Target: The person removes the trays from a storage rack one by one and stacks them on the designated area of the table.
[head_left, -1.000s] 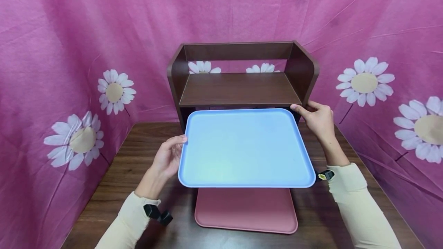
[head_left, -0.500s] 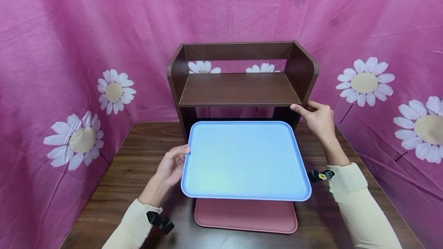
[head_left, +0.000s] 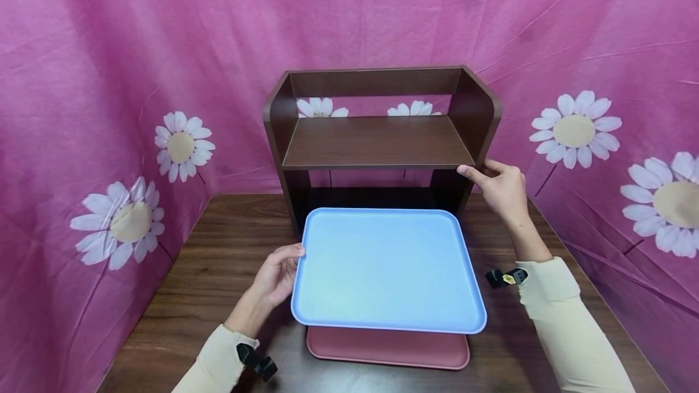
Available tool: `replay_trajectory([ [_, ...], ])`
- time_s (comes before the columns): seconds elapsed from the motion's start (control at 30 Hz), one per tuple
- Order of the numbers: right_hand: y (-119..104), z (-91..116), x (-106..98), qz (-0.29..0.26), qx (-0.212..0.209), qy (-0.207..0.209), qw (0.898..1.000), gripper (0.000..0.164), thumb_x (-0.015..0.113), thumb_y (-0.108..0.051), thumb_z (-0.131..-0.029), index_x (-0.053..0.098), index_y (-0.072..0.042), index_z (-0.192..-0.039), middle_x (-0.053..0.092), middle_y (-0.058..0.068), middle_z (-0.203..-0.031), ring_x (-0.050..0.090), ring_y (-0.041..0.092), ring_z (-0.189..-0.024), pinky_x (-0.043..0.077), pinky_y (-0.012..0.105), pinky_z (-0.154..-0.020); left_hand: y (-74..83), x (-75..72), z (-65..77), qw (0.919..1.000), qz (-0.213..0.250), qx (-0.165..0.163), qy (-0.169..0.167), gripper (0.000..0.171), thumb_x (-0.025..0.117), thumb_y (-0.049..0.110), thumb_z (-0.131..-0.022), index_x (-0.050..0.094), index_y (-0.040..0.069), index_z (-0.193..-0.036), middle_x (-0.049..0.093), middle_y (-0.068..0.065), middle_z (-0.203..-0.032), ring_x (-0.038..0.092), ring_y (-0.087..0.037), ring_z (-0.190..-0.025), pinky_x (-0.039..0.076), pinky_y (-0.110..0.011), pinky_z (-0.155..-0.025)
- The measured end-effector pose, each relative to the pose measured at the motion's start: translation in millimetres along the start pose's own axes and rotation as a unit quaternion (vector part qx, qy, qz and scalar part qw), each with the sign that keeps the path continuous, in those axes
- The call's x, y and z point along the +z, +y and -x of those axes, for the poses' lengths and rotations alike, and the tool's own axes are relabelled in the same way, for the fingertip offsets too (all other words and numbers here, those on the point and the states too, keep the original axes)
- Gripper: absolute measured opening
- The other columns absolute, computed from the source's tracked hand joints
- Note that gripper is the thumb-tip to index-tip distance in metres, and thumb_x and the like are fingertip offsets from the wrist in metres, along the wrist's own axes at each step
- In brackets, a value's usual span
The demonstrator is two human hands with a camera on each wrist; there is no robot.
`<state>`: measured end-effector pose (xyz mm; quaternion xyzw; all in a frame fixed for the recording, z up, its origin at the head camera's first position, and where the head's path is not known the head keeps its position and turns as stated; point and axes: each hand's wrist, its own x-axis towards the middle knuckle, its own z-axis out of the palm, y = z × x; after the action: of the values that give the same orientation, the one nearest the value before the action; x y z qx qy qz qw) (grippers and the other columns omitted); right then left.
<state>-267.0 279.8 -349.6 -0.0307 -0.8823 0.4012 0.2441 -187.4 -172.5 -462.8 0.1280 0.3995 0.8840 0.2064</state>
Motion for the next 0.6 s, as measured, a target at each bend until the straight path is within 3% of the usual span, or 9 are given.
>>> replay_trajectory([
  [0.13, 0.3, 0.5, -0.2, 0.001, 0.003, -0.008, 1.0, 0.057, 0.083, -0.055, -0.089, 0.081, -0.008, -0.121, 0.081, 0.017, -0.103, 0.055, -0.005, -0.071, 0.043, 0.018, -0.058, -8.7, -5.0, 3.3, 0.9997, -0.014, -0.01, 0.016, 0.048, 0.03, -0.004, -0.102, 0.076, 0.01, -0.099, 0.079, 0.003, -0.087, 0.074, -0.004, -0.079, 0.061, -0.018, -0.075],
  [0.27, 0.1, 1.6, -0.3, 0.001, 0.003, -0.017, 1.0, 0.059, 0.081, -0.056, -0.09, 0.079, -0.008, -0.125, 0.079, 0.022, -0.11, 0.055, 0.0, -0.076, 0.044, 0.018, -0.059, -16.7, -11.3, 7.0, 0.9994, -0.016, -0.024, 0.019, 0.053, 0.026, -0.004, -0.104, 0.077, 0.011, -0.099, 0.08, 0.003, -0.087, 0.075, -0.005, -0.08, 0.061, -0.019, -0.076],
  [0.37, 0.3, 1.9, -0.8, 0.003, 0.001, -0.016, 1.0, 0.057, 0.081, -0.057, -0.091, 0.08, -0.009, -0.123, 0.081, 0.017, -0.104, 0.055, 0.003, -0.074, 0.044, 0.02, -0.058, -21.4, -15.2, 8.5, 0.9993, -0.011, -0.032, 0.019, 0.053, 0.026, -0.004, -0.104, 0.076, 0.01, -0.098, 0.08, 0.003, -0.088, 0.075, -0.006, -0.08, 0.062, -0.02, -0.076],
  [0.6, 2.9, 0.3, -0.9, 0.007, -0.004, -0.006, 1.0, 0.055, 0.083, -0.057, -0.089, 0.082, -0.01, -0.118, 0.076, -0.013, -0.08, 0.055, 0.003, -0.07, 0.043, 0.021, -0.057, -32.7, -22.6, 11.1, 0.9988, -0.015, -0.042, 0.02, 0.05, 0.028, -0.004, -0.104, 0.075, 0.011, -0.095, 0.078, 0.004, -0.087, 0.074, -0.005, -0.08, 0.062, -0.02, -0.076],
])
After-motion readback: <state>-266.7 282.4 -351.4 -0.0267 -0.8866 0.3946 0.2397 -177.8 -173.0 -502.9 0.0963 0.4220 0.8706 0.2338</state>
